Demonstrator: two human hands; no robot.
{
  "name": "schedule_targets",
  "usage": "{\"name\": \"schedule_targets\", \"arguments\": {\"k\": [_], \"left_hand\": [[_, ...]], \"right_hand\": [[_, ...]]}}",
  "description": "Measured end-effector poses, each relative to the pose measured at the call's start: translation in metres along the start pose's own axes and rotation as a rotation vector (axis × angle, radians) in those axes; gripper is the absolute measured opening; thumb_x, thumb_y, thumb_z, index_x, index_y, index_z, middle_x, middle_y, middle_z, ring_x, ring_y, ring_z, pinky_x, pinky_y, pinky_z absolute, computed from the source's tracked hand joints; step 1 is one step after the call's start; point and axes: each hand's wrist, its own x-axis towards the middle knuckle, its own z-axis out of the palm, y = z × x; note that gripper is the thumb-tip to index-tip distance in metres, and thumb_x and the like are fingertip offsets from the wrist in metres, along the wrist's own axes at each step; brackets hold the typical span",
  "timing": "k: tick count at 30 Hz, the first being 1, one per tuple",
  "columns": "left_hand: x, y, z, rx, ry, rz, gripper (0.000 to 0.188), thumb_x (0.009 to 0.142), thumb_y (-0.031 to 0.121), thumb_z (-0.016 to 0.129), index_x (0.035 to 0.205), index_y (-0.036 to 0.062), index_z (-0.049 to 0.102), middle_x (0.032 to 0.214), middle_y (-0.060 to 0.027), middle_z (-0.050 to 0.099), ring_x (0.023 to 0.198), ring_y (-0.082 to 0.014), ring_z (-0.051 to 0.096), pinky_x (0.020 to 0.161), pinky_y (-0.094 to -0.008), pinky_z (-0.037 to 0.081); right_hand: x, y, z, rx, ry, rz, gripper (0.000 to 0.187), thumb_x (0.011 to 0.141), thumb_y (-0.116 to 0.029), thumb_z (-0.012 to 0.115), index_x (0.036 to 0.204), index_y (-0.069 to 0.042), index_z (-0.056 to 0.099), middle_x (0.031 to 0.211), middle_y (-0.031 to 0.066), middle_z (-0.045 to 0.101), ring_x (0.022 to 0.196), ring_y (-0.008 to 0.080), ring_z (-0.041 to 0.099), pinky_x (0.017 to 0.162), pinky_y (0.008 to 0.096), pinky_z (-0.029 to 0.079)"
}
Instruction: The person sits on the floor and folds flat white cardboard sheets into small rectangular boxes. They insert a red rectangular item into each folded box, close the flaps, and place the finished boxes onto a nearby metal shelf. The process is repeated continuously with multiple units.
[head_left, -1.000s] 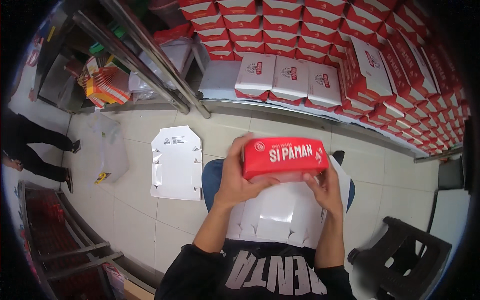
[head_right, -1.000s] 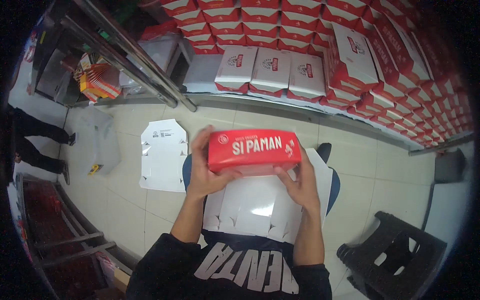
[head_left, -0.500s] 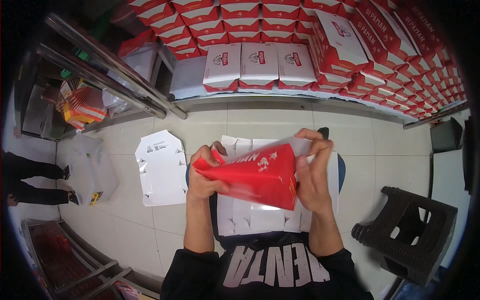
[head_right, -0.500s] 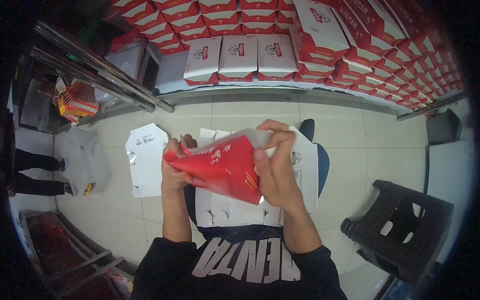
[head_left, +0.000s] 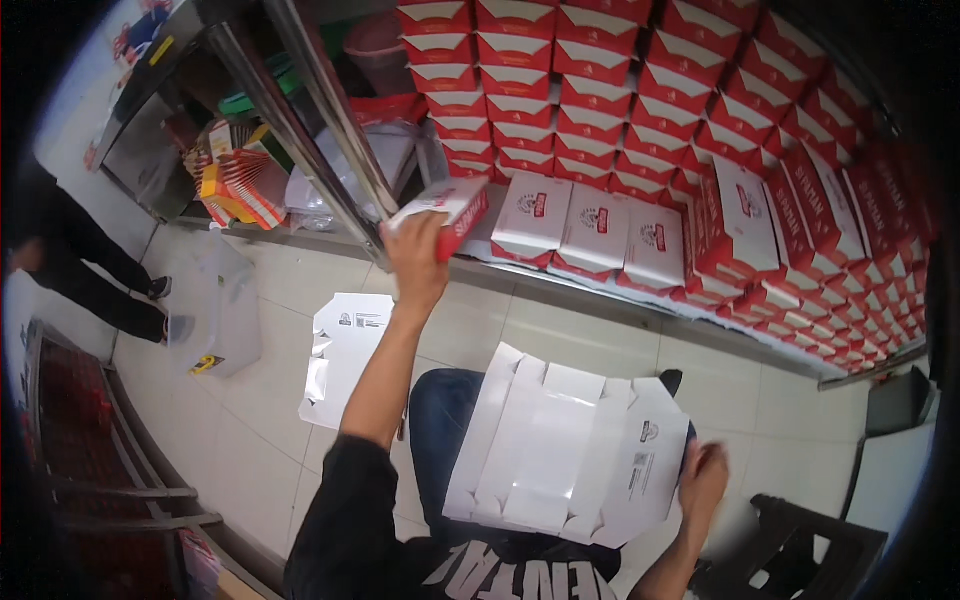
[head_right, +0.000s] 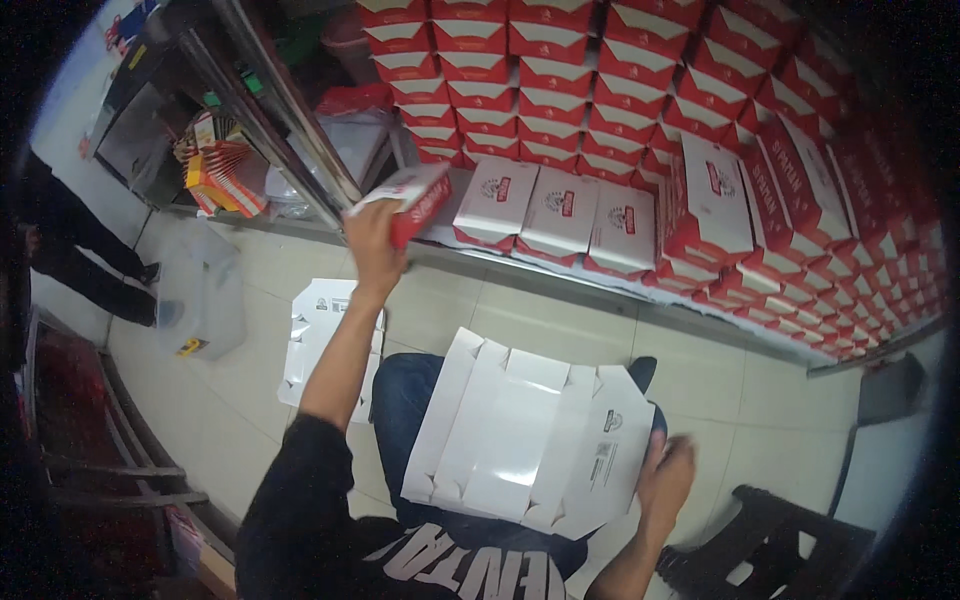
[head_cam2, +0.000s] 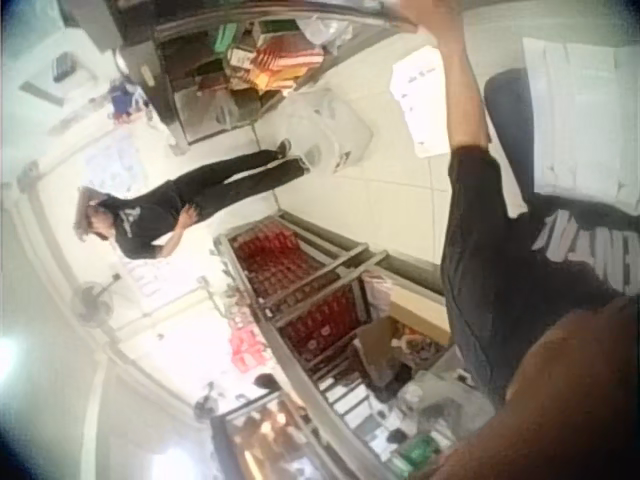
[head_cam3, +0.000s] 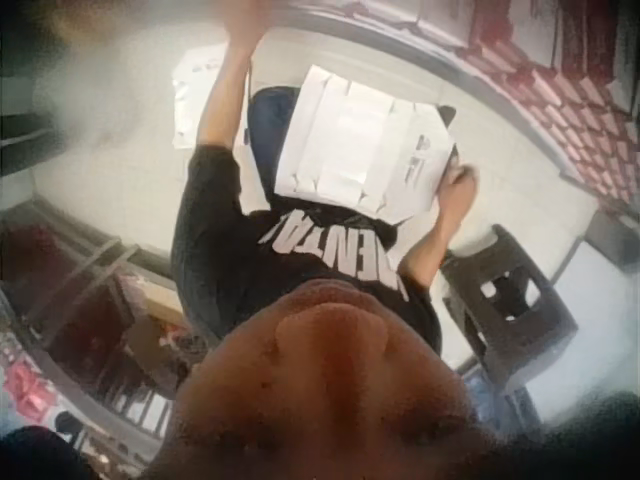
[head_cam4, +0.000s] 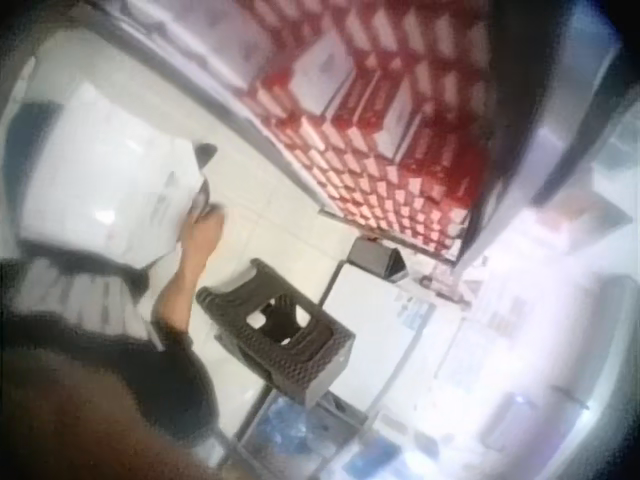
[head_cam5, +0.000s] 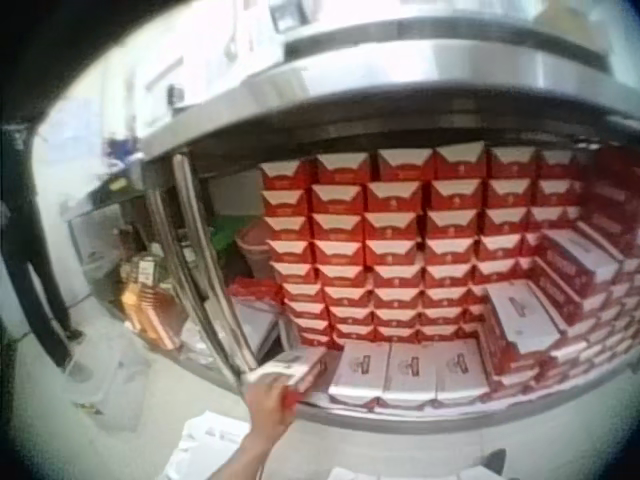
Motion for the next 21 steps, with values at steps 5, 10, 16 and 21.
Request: {"name": "schedule_targets", "arguments": {"k": [5, 10, 16, 21], "left_hand": [[-0.007, -0.012, 0.068, 0.213, -0.327, 0.076, 0.061, 0.073, 0.011, 0.077, 0.130, 0.0114, 0.056, 0.133, -0.0133, 0.053, 0.131, -0.0307, 0.047, 0.114, -0.0644, 0.022], [-0.078, 0.116, 0.054, -0.715, -0.340, -0.348, 0.060, 0.075, 0.026, 0.087, 0.116, 0.0045, 0.049, 0.115, -0.0164, 0.050, 0.109, -0.0297, 0.049, 0.090, -0.0428, 0.043], [-0.206, 0.275, -0.008, -0.997, -0.977, -0.571, 0.052, 0.096, 0.049, 0.065, 0.109, 0.0029, 0.046, 0.104, -0.0157, 0.051, 0.093, -0.0229, 0.053, 0.078, -0.0352, 0.050], [-0.216, 0.252, -0.007, -1.447, -1.374, -0.821, 0.052, 0.103, 0.053, 0.049, 0.117, 0.0036, 0.058, 0.085, -0.0036, 0.057, 0.073, -0.0128, 0.060, 0.058, -0.0284, 0.056]], "right_hand": [[-0.031, 0.024, 0.011, 0.285, -0.397, -0.269, 0.059, 0.100, -0.042, 0.053, 0.131, 0.008, 0.052, 0.120, 0.0321, 0.062, 0.116, 0.0480, 0.058, 0.098, 0.0506, 0.046], [-0.062, 0.016, 0.045, 0.958, -0.588, -0.331, 0.070, 0.098, -0.048, 0.054, 0.139, 0.008, 0.044, 0.136, 0.0319, 0.052, 0.130, 0.0456, 0.049, 0.108, 0.0503, 0.038], [-0.071, -0.025, 0.060, 0.757, -0.074, -0.520, 0.077, 0.093, -0.052, 0.061, 0.139, 0.007, 0.041, 0.140, 0.0300, 0.045, 0.133, 0.0422, 0.044, 0.111, 0.0505, 0.033], [-0.094, -0.032, -0.006, 0.344, 0.031, -0.399, 0.058, 0.090, -0.045, 0.069, 0.115, 0.003, 0.049, 0.114, 0.0229, 0.052, 0.110, 0.0371, 0.056, 0.095, 0.0434, 0.044]]}}
